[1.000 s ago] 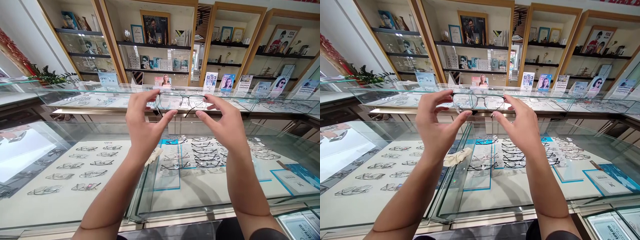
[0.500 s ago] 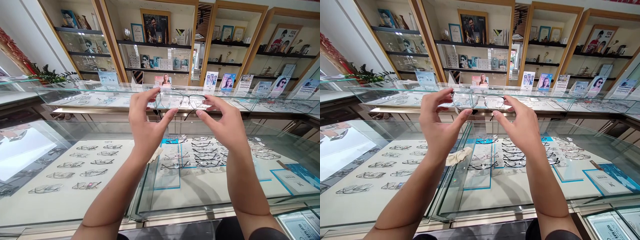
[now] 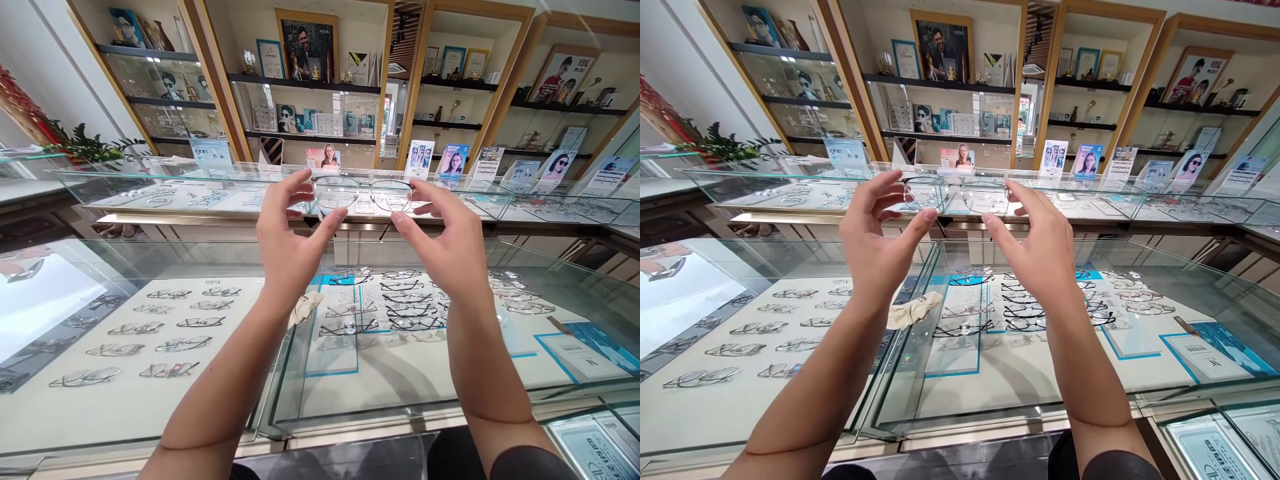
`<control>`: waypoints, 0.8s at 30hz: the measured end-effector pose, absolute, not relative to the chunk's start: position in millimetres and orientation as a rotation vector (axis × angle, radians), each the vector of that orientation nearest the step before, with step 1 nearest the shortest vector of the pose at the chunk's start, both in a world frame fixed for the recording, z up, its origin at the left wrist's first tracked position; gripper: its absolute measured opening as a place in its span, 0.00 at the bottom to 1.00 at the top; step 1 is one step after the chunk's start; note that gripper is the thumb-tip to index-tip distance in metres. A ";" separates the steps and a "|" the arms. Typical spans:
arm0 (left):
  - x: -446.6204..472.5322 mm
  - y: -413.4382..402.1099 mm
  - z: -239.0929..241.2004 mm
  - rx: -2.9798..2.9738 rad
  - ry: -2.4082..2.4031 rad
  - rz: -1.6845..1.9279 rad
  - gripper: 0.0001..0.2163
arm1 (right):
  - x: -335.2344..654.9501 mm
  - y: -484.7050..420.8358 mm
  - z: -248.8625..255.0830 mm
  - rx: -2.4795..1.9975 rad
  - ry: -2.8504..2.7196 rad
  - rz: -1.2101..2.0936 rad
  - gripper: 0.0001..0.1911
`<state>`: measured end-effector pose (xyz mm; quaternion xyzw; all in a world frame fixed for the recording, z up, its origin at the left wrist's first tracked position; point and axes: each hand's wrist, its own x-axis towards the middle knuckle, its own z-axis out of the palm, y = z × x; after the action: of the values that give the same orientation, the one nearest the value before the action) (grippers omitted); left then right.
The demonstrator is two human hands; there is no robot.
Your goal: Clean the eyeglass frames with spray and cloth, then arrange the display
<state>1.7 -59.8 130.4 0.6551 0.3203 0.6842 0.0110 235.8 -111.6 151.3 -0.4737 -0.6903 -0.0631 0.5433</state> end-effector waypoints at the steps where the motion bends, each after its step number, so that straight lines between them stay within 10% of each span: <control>1: 0.6 -56.4 129.2 2.026 0.980 2.110 0.29 | 235.4 -111.5 150.9 -1.113 -1.636 -0.162 0.27; 24: 1.4 -39.2 123.5 1.953 0.855 1.970 0.26 | 234.3 -107.9 147.1 -1.009 -1.625 -0.338 0.26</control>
<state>1.4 -39.2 123.5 0.6681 0.2925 0.6737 0.1190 234.3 -107.9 147.1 -0.4289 -0.6905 -0.1435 0.5645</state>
